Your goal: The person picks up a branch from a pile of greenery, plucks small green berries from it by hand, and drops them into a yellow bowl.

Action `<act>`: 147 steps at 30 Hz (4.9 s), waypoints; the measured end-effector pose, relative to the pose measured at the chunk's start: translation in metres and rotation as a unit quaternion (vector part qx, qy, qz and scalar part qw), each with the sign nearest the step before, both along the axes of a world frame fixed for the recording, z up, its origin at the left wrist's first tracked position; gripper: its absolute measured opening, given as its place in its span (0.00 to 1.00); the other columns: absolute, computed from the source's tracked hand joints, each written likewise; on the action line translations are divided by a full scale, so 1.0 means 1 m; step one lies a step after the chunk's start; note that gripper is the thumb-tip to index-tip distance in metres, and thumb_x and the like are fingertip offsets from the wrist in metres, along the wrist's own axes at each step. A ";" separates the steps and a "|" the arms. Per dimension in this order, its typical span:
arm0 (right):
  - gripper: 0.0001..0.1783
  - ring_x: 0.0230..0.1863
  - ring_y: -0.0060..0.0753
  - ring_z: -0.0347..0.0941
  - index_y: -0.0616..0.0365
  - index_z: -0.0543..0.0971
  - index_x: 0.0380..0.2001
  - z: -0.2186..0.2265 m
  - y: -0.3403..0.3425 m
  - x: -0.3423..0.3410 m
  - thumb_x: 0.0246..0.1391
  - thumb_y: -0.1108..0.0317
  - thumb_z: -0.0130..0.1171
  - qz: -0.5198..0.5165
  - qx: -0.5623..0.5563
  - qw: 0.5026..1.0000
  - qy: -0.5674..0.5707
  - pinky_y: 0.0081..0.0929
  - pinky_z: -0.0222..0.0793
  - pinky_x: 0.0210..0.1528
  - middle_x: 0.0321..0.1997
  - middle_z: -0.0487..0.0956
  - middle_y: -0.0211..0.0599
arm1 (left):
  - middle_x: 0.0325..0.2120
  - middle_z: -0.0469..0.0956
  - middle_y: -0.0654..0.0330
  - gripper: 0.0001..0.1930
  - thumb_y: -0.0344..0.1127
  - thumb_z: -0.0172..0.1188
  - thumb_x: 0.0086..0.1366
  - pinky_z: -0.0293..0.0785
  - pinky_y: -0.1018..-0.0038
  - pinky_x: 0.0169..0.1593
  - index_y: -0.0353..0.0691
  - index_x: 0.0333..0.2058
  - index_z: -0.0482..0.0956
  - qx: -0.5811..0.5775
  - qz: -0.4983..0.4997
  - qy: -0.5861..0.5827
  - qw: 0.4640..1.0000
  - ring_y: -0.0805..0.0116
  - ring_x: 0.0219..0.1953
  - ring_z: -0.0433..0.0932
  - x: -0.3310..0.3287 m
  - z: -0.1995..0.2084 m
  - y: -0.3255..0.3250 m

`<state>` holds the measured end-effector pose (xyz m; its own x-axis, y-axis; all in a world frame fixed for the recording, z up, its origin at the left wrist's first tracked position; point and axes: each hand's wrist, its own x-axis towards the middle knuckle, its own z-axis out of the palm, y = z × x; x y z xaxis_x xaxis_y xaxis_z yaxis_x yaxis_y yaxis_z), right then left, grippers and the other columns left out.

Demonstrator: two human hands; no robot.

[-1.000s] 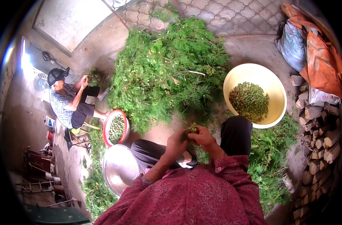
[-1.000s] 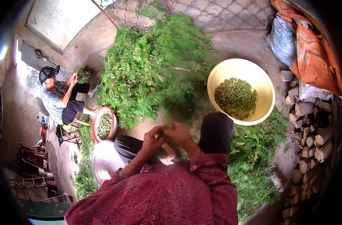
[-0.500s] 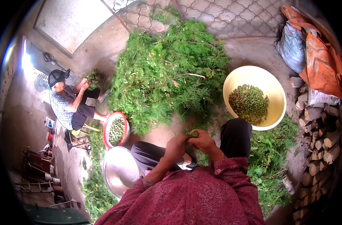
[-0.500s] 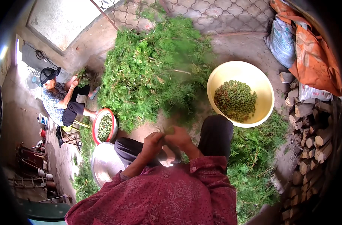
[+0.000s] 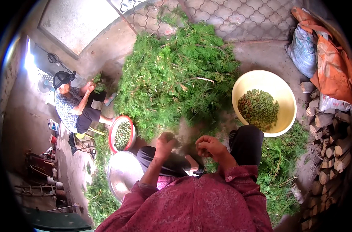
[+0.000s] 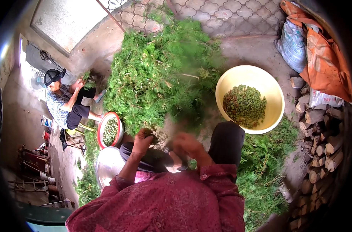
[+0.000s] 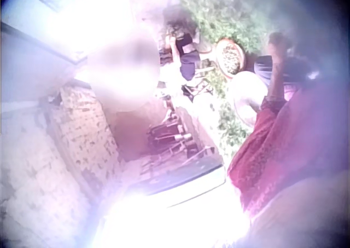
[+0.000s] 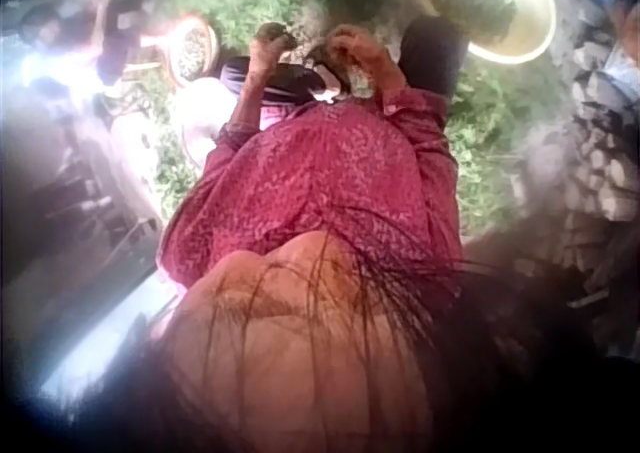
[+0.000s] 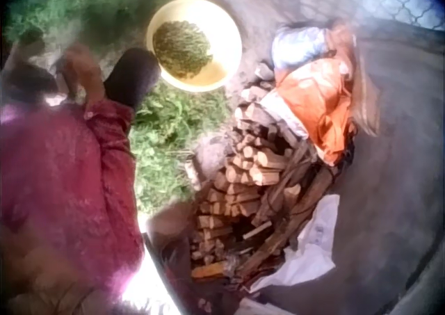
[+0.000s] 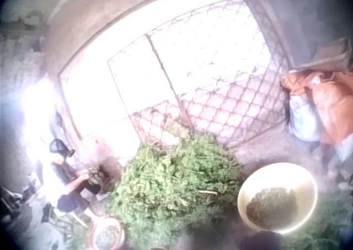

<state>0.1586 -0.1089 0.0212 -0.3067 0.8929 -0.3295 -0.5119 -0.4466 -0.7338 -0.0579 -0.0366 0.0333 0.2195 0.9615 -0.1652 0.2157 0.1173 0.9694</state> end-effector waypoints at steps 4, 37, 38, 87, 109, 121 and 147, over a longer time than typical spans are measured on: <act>0.07 0.24 0.23 0.71 0.56 0.70 0.32 0.010 0.000 0.006 0.47 0.74 0.47 -0.047 -0.009 0.996 0.079 0.12 0.56 0.17 0.28 0.73 0.32 | 0.24 0.71 0.60 0.11 0.21 0.48 0.50 0.72 0.76 0.28 0.34 0.35 0.69 -0.134 -0.011 -0.104 0.986 0.72 0.24 0.71 0.009 0.002 -0.007; 0.03 0.15 0.16 0.64 0.57 0.71 0.27 -0.010 0.019 0.004 0.46 0.73 0.53 -0.238 0.015 0.969 0.068 0.12 0.52 0.12 0.19 0.71 0.30 | 0.13 0.65 0.69 0.04 0.29 0.51 0.56 0.56 0.85 0.15 0.40 0.23 0.69 -0.042 0.036 -0.053 0.997 0.84 0.12 0.60 0.055 0.039 -0.039; 0.03 0.15 0.16 0.64 0.57 0.71 0.27 -0.010 0.017 0.004 0.46 0.73 0.53 -0.240 0.015 0.968 0.068 0.12 0.52 0.12 0.19 0.71 0.30 | 0.13 0.65 0.69 0.04 0.29 0.51 0.56 0.56 0.85 0.15 0.40 0.23 0.69 -0.042 0.035 -0.053 0.997 0.84 0.12 0.60 0.053 0.038 -0.037; 0.08 0.15 0.12 0.61 0.60 0.73 0.30 0.160 -0.047 0.094 0.47 0.68 0.51 -0.572 0.300 0.728 -0.230 0.10 0.55 0.16 0.19 0.73 0.26 | 0.10 0.63 0.65 0.12 0.31 0.54 0.56 0.58 0.78 0.11 0.43 0.16 0.62 0.007 0.128 -0.223 0.966 0.74 0.07 0.62 -0.006 0.070 -0.029; 0.16 0.27 0.18 0.70 0.61 0.71 0.39 0.022 0.012 0.168 0.48 0.63 0.54 -0.390 0.053 0.863 -0.316 0.12 0.66 0.28 0.29 0.74 0.30 | 0.15 0.67 0.63 0.09 0.30 0.54 0.55 0.57 0.76 0.12 0.42 0.19 0.64 -0.019 0.196 -0.255 0.947 0.74 0.07 0.58 -0.028 0.059 -0.010; 0.14 0.23 0.19 0.70 0.63 0.71 0.37 0.031 -0.005 0.170 0.50 0.65 0.53 -0.418 0.008 0.868 -0.269 0.13 0.66 0.23 0.27 0.75 0.34 | 0.12 0.68 0.63 0.06 0.29 0.52 0.56 0.60 0.77 0.14 0.39 0.21 0.70 -0.048 0.152 -0.290 0.944 0.75 0.07 0.59 -0.008 0.051 -0.011; 0.13 0.26 0.20 0.67 0.60 0.72 0.35 0.003 -0.036 0.222 0.48 0.63 0.53 -0.416 -0.024 0.899 -0.133 0.16 0.64 0.27 0.28 0.74 0.30 | 0.20 0.74 0.64 0.10 0.28 0.57 0.45 0.67 0.80 0.26 0.32 0.29 0.76 -0.165 -0.015 -0.318 0.934 0.77 0.21 0.70 0.172 -0.065 0.034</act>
